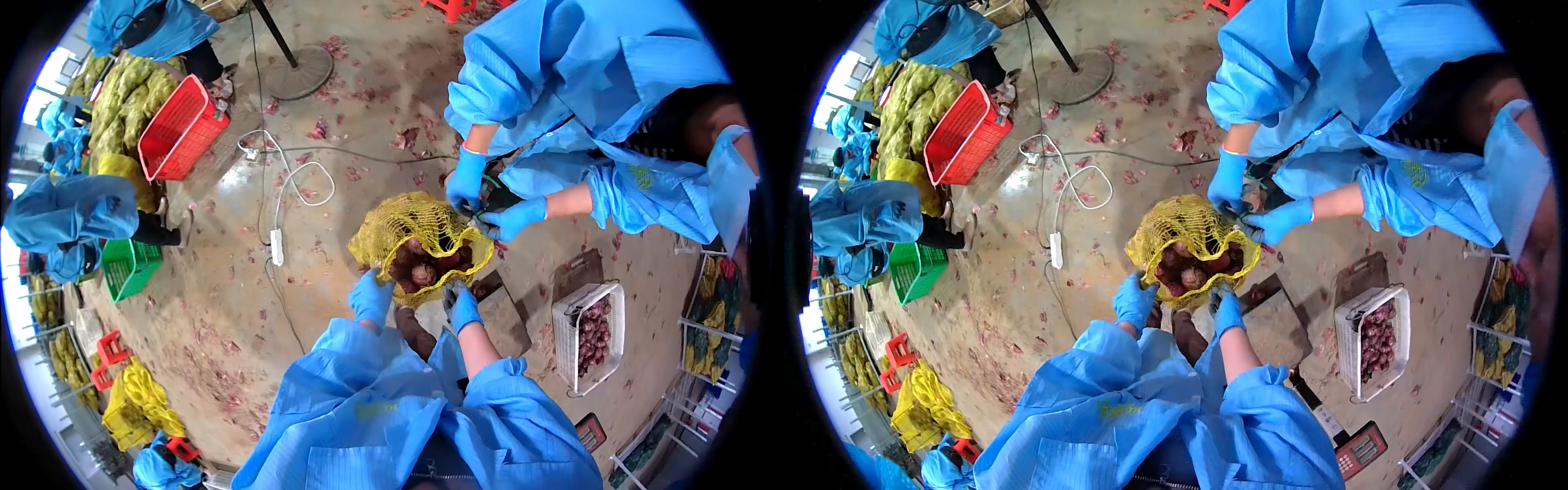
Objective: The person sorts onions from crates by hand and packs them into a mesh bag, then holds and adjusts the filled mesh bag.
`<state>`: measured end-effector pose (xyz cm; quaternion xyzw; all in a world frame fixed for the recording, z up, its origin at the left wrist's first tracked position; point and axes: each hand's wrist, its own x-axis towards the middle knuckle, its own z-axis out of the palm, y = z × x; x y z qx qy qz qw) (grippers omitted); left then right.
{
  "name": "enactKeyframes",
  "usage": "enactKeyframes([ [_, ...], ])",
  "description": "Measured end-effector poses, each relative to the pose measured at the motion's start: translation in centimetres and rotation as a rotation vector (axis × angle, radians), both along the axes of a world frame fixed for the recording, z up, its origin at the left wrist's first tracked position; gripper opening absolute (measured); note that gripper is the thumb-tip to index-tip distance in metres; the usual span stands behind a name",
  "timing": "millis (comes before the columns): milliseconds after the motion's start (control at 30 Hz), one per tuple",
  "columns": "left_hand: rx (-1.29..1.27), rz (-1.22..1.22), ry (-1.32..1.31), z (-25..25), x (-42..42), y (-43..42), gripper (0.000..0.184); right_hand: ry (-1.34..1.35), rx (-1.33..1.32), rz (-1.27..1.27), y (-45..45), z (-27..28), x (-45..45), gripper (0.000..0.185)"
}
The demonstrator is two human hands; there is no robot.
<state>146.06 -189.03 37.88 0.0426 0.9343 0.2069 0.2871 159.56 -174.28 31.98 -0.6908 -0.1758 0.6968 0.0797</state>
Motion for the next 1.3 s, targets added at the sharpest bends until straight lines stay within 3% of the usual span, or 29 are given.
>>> enactKeyframes([
  [33, 0.001, 0.006, 0.009, -0.4, 0.0, -0.1, 0.048, 0.009, 0.001, 0.006, 0.0, -0.3, 0.3, 0.019],
  [100, 0.064, 0.041, -0.033, -0.9, 0.0, -0.3, 0.042, -0.021, 0.221, 0.311, 0.0, -1.1, 1.4, 0.027],
  [133, 0.072, 0.056, -0.008, -0.8, 0.1, -0.2, 0.039, -0.024, 0.26, 0.333, 0.0, -1.6, 1.8, 0.031],
  [300, 0.091, -0.022, 0.022, -1.9, -0.2, -0.7, 0.04, 0.041, 0.346, 0.308, 0.2, -3.5, 5.2, 0.025],
  [500, 0.169, -0.076, 0.005, -1.9, -0.4, -1.5, 0.04, -0.064, 0.442, 0.172, -1.3, 1.9, 8.3, 0.022],
  [533, 0.173, -0.091, 0.003, -1.4, -0.8, -1.5, 0.04, -0.125, 0.533, 0.288, -1.6, -1.3, 10.7, 0.021],
  [633, 0.188, -0.14, -0.066, -1.1, -0.8, -2.1, 0.041, -0.209, 0.469, 0.172, -3.9, 0.0, 12.5, 0.025],
  [700, 0.356, -0.117, -0.082, -2.1, -1.1, -2.7, 0.04, -0.202, 0.459, 0.181, -5.6, 0.5, 12.8, 0.025],
  [767, 0.353, -0.107, -0.1, -2.0, -1.1, -3.2, 0.04, -0.171, 0.294, 0.041, -7.3, 1.6, 12.7, 0.024],
  [833, 0.352, -0.102, -0.114, -1.7, -1.2, -3.2, 0.039, -0.155, 0.311, 0.074, -8.3, 0.3, 13.2, 0.022],
  [1033, 0.408, -0.125, -0.163, -2.2, -1.1, -3.6, 0.04, -0.093, 0.303, 0.155, -10.9, 3.4, 10.4, 0.024],
  [1233, 0.438, -0.157, -0.249, -5.8, -0.6, -5.2, 0.041, -0.101, 0.326, 0.179, -12.2, 3.2, 11.6, 0.025],
  [1300, 0.502, -0.153, -0.158, -6.4, -0.6, -6.1, 0.038, -0.105, 0.333, 0.18, -12.5, 3.1, 12.2, 0.026],
])
